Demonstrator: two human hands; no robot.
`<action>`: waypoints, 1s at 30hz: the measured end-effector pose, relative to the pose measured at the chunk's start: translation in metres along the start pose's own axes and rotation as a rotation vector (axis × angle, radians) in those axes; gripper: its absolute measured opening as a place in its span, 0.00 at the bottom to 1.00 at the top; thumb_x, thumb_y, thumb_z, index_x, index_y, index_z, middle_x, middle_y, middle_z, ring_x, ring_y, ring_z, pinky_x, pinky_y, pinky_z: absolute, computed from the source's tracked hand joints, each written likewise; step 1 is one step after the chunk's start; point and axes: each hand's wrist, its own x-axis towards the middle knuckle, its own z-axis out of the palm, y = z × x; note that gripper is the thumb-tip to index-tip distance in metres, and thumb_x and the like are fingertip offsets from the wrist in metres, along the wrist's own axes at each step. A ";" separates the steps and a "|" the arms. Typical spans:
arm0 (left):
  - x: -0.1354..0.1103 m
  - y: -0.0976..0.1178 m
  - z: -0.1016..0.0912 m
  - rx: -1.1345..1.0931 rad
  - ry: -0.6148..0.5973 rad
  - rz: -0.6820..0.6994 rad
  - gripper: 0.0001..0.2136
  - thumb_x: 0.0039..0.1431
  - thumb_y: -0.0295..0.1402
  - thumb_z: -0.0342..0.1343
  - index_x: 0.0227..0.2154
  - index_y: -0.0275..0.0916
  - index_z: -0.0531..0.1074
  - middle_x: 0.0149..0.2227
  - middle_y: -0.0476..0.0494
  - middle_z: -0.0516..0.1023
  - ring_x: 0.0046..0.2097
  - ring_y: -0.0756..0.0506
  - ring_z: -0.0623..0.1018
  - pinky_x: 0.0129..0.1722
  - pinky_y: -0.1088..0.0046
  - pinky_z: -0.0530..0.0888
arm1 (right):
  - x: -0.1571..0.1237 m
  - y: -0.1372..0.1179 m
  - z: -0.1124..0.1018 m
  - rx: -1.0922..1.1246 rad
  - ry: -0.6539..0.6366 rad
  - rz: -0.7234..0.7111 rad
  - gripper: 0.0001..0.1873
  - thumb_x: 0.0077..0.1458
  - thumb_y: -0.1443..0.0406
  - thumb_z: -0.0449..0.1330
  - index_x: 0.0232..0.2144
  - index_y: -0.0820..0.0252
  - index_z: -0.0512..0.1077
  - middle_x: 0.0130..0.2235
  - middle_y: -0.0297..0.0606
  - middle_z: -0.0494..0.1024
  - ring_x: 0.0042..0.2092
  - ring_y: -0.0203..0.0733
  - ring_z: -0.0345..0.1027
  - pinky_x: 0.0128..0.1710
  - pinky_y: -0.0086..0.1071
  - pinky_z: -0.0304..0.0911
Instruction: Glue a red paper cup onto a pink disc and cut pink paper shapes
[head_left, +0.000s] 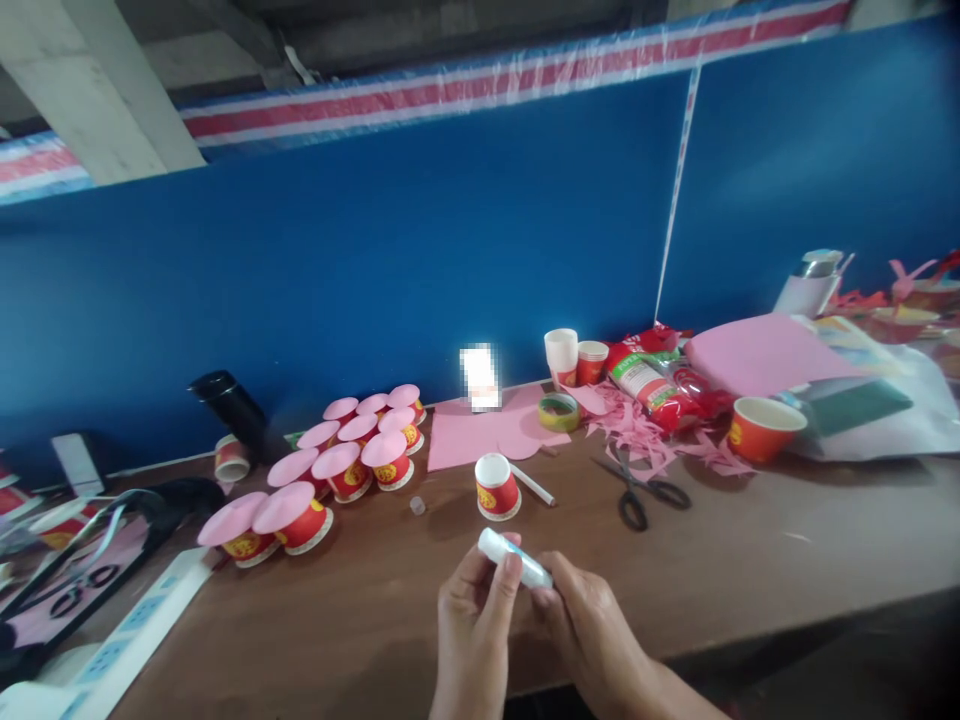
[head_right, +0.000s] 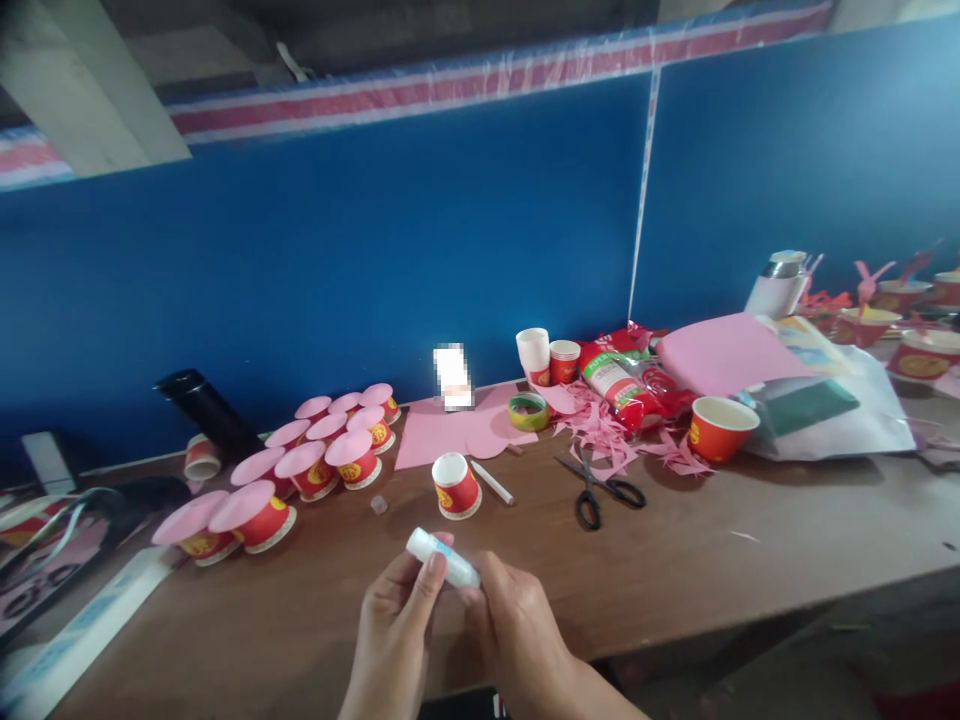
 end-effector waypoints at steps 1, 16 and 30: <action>-0.001 -0.001 -0.001 0.016 -0.019 0.001 0.16 0.46 0.40 0.59 0.36 0.36 0.75 0.29 0.44 0.76 0.34 0.46 0.73 0.35 0.75 0.69 | -0.001 -0.002 0.000 0.066 -0.023 0.024 0.09 0.60 0.63 0.42 0.28 0.57 0.57 0.23 0.31 0.64 0.23 0.34 0.56 0.24 0.27 0.52; -0.012 0.012 -0.003 0.125 -0.074 0.050 0.14 0.47 0.40 0.58 0.33 0.34 0.73 0.25 0.47 0.72 0.30 0.49 0.71 0.31 0.76 0.68 | -0.015 -0.013 0.003 0.673 -0.188 0.312 0.20 0.59 0.52 0.43 0.25 0.60 0.60 0.22 0.30 0.60 0.23 0.30 0.49 0.21 0.24 0.49; -0.014 0.002 0.005 0.150 -0.052 0.055 0.16 0.42 0.42 0.60 0.18 0.37 0.62 0.14 0.53 0.65 0.15 0.57 0.61 0.14 0.82 0.59 | -0.025 0.010 0.037 1.728 -0.413 0.731 0.26 0.48 0.45 0.54 0.28 0.66 0.70 0.16 0.30 0.65 0.15 0.26 0.54 0.16 0.19 0.48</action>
